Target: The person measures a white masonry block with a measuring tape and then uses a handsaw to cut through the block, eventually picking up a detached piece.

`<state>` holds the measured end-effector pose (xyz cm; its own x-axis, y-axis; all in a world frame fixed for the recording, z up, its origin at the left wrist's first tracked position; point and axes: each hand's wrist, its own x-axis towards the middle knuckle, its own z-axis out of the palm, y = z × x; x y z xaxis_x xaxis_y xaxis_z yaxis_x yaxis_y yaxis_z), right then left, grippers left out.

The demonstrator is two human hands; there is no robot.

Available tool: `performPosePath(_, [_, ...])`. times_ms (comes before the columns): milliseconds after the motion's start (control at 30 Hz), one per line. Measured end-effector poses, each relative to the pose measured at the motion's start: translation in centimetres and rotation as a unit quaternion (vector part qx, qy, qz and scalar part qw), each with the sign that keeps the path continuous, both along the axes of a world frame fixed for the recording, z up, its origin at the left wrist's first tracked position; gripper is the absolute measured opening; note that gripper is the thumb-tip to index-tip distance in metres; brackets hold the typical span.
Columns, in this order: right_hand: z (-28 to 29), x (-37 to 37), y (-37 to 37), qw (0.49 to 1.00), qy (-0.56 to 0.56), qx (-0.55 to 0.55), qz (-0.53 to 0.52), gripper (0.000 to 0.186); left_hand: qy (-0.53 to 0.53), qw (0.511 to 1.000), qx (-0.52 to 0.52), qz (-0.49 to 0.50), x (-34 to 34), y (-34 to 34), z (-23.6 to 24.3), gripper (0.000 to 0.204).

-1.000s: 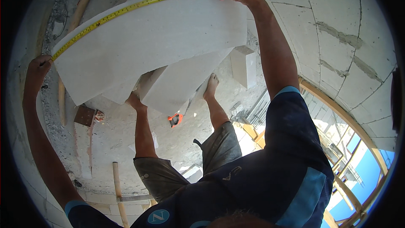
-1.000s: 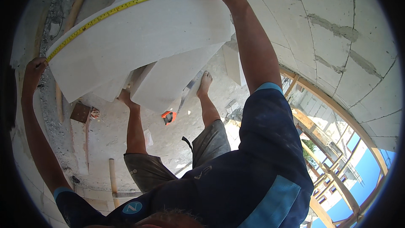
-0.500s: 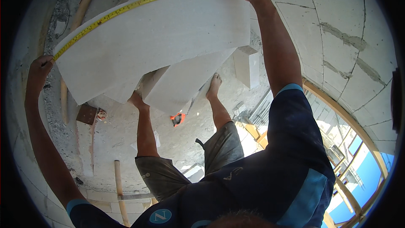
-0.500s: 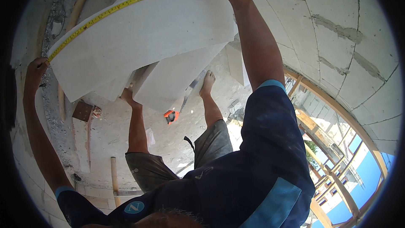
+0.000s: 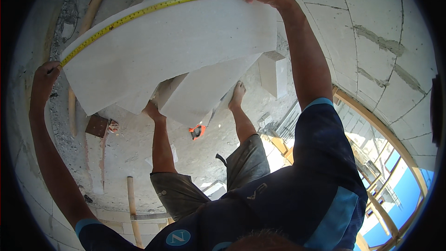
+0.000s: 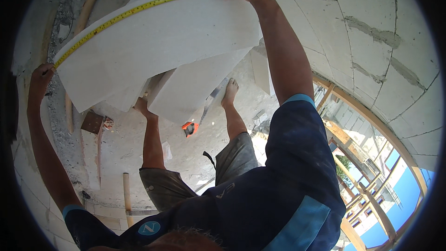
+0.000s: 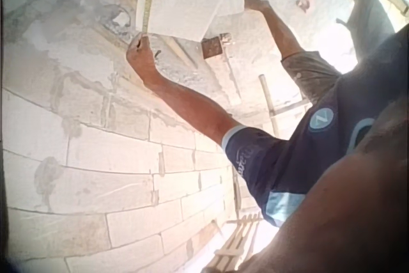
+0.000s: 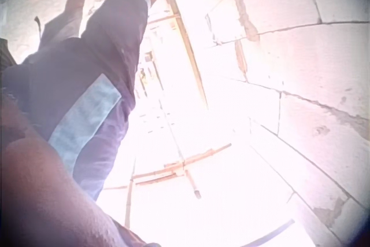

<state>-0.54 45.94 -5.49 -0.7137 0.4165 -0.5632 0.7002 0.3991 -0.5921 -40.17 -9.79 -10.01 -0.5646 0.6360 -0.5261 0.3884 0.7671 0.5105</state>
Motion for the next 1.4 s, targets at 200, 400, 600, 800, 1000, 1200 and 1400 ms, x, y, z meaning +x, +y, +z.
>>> performPosePath(200, [0.7,0.2,0.7,0.999,-0.035,0.023,-0.018,0.014,-0.028,0.996,-0.075,-0.024,1.4,4.0,2.2,0.028])
performPosePath(400, [1.8,0.5,0.6,0.997,-0.078,0.025,0.018,0.015,0.001,0.999,-0.042,-0.006,2.6,4.1,2.8,0.028])
performPosePath(600, [5.1,4.7,-6.4,0.995,-0.098,0.006,0.022,0.017,-0.001,0.997,-0.077,-0.023,7.1,-0.5,6.8,0.023])
performPosePath(800, [4.1,11.4,-7.6,0.985,-0.15,-0.082,-0.009,0.015,-0.045,0.98,-0.191,0.007,13.9,0.0,9.2,0.024])
performPosePath(1000, [1.9,12.6,-7.6,0.984,-0.11,-0.142,-0.012,0.016,-0.04,0.985,-0.141,-0.089,13.9,-3.0,7.9,0.023])
performPosePath(1200, [1.7,13.0,-7.0,0.987,-0.106,-0.121,-0.01,0.016,-0.049,0.985,-0.143,-0.084,13.7,-1.8,7.9,0.024])
performPosePath(1400, [1.3,13.3,-7.0,0.987,-0.104,-0.121,-0.006,0.016,-0.051,0.982,-0.148,-0.107,13.6,-1.7,8.0,0.026])
